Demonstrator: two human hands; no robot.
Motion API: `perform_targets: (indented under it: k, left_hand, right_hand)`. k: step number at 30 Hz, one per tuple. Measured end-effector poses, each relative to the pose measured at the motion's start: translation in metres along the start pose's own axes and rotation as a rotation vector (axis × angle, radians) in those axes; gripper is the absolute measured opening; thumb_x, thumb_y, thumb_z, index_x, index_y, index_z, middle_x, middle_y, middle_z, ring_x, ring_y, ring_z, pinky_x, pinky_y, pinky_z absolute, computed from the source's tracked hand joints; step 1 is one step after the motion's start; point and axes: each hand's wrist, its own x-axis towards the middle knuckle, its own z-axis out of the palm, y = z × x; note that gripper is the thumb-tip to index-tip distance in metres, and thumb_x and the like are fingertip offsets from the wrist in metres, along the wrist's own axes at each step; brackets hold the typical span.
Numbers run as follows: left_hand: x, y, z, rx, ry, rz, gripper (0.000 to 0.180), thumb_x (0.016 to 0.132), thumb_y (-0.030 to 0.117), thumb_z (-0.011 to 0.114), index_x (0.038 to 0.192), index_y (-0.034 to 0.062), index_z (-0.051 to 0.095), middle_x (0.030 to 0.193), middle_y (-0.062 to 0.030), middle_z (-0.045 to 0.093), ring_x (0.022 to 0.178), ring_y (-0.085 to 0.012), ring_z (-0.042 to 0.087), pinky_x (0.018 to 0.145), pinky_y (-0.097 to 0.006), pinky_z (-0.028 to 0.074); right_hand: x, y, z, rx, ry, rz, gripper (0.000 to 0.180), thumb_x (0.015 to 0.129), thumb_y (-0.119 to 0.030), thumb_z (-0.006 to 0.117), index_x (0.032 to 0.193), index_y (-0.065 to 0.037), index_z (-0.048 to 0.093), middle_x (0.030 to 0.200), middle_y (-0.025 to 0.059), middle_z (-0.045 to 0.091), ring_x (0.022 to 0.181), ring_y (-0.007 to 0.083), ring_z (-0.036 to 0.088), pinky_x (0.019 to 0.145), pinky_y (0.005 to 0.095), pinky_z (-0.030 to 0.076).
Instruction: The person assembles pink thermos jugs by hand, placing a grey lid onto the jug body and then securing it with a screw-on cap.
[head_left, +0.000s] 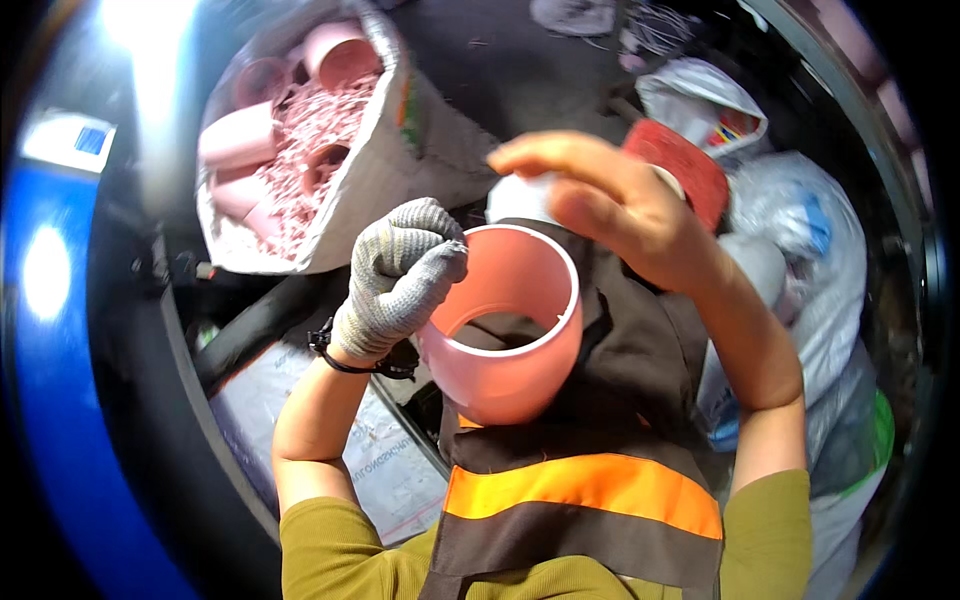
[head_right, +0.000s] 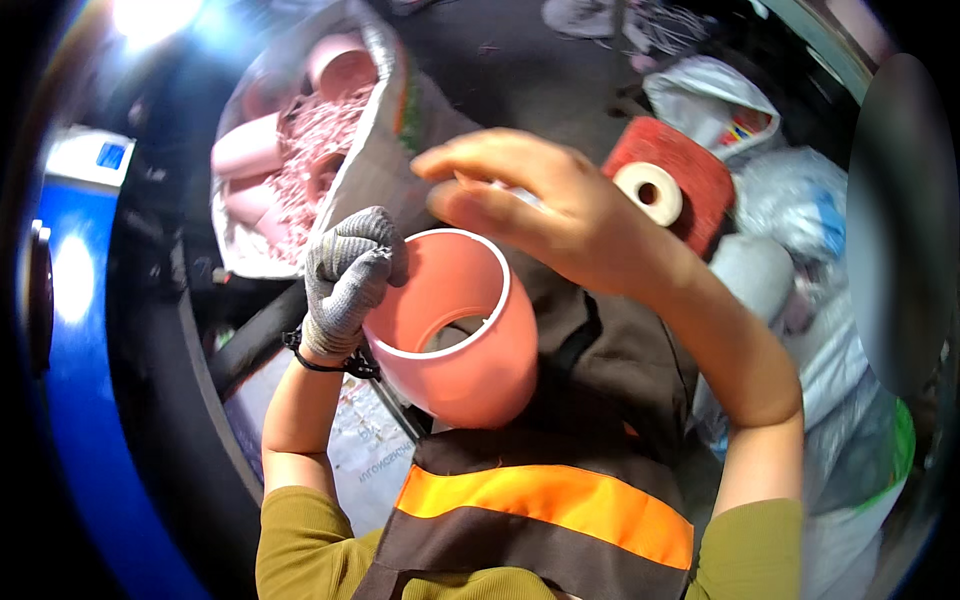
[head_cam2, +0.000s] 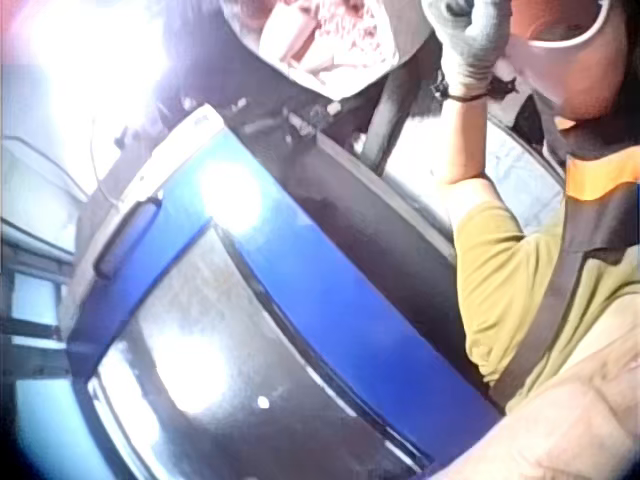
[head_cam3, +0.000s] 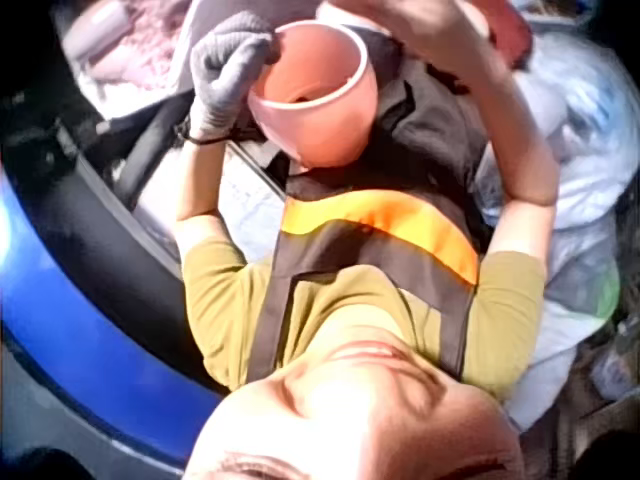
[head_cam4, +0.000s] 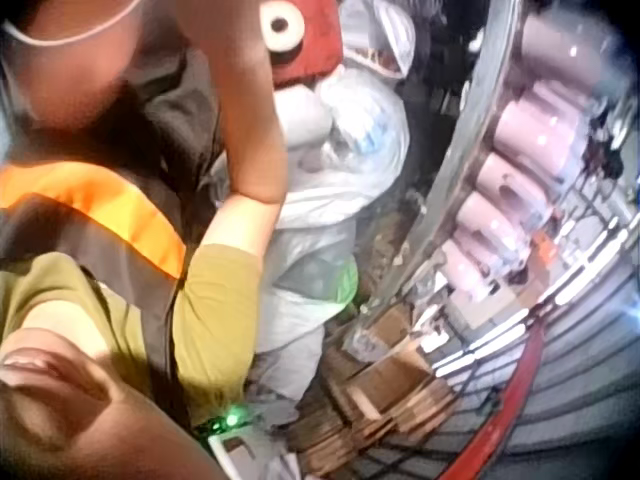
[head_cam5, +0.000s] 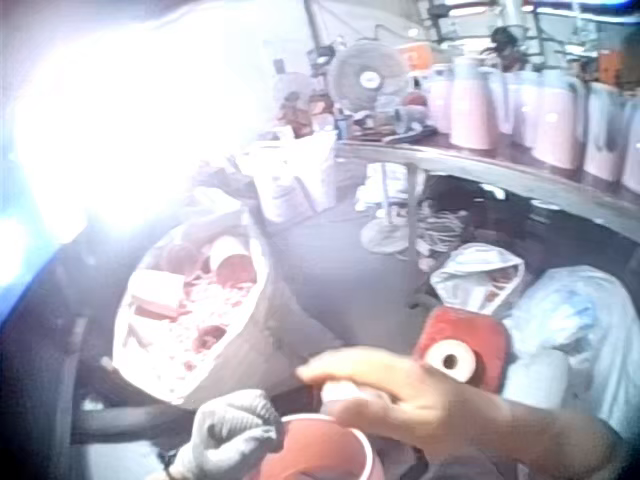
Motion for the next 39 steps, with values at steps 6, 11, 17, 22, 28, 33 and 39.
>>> perform_targets:
  k: [6,11,17,22,28,33,39]
  left_hand:
    - [0.042,-0.015,0.106,-0.227,-0.448,-0.1,0.013,0.085,0.007,0.069,0.077,-0.0028,0.068,0.075,-0.0091,0.064,0.074,-0.0201,0.059,0.068,-0.032,0.048]
    - [0.078,0.023,0.161,0.051,-0.855,0.116,0.026,0.08,0.014,0.075,0.101,0.0005,0.068,0.127,-0.018,0.061,0.118,-0.0297,0.057,0.1,-0.04,0.043]
    - [0.136,0.083,0.203,0.304,-1.475,0.03,0.06,0.071,0.002,0.075,0.129,0.004,0.061,0.13,-0.0161,0.06,0.123,-0.0315,0.056,0.101,-0.041,0.044]
    - [0.132,0.089,0.198,0.806,-1.45,0.141,0.057,0.068,0.001,0.073,0.123,0.0157,0.066,0.121,-0.0153,0.065,0.118,-0.0399,0.058,0.098,-0.047,0.047]
    - [0.133,0.067,0.195,0.748,-1.315,0.767,0.043,0.059,0.006,0.076,0.101,0.0108,0.066,0.107,-0.0129,0.064,0.113,-0.0373,0.058,0.097,-0.053,0.044]
    - [0.147,0.058,0.19,0.974,-1.323,0.221,0.023,0.072,0.011,0.077,0.092,0.005,0.069,0.075,-0.0093,0.066,0.075,-0.0258,0.068,0.07,-0.037,0.053]
    - [0.146,0.025,0.199,0.476,-1.323,0.076,0.018,0.086,0.012,0.072,0.1,0.0007,0.071,0.083,-0.006,0.069,0.073,-0.0154,0.064,0.07,-0.032,0.052]
  right_hand:
    - [-0.196,0.015,0.017,0.333,0.344,0.384,0.067,0.094,-0.039,0.068,0.144,-0.001,0.045,0.138,0.0123,0.053,0.124,0.0209,0.054,0.104,0.0354,0.044]
    - [-0.244,0.014,0.062,0.153,0.783,0.507,0.083,0.087,-0.036,0.075,0.15,0.0,0.033,0.145,0.0189,0.047,0.135,0.0282,0.046,0.113,0.0391,0.034]
    - [-0.253,0.015,0.06,0.12,0.845,0.372,0.071,0.09,-0.035,0.07,0.145,0.0,0.043,0.141,0.0211,0.052,0.132,0.0313,0.049,0.11,0.037,0.038]
    - [-0.372,0.004,0.062,0.257,1.285,0.691,0.037,0.099,-0.032,0.059,0.12,-0.001,0.063,0.106,0.0085,0.07,0.092,0.0154,0.068,0.08,0.0288,0.054]
    - [-0.564,0.071,0.093,0.208,1.742,1.54,0.047,0.092,-0.022,0.062,0.129,0.005,0.053,0.109,0.0139,0.064,0.098,0.0246,0.064,0.086,0.0375,0.053]
    - [-0.598,0.138,0.114,-0.429,1.649,1.907,0.046,0.089,-0.021,0.062,0.128,0.001,0.056,0.119,0.0204,0.062,0.111,0.0336,0.06,0.093,0.0442,0.049]
    - [-0.605,0.144,0.136,-0.676,0.918,1.976,0.033,0.09,-0.02,0.058,0.118,-0.004,0.061,0.118,0.021,0.062,0.108,0.0378,0.063,0.087,0.0503,0.053]
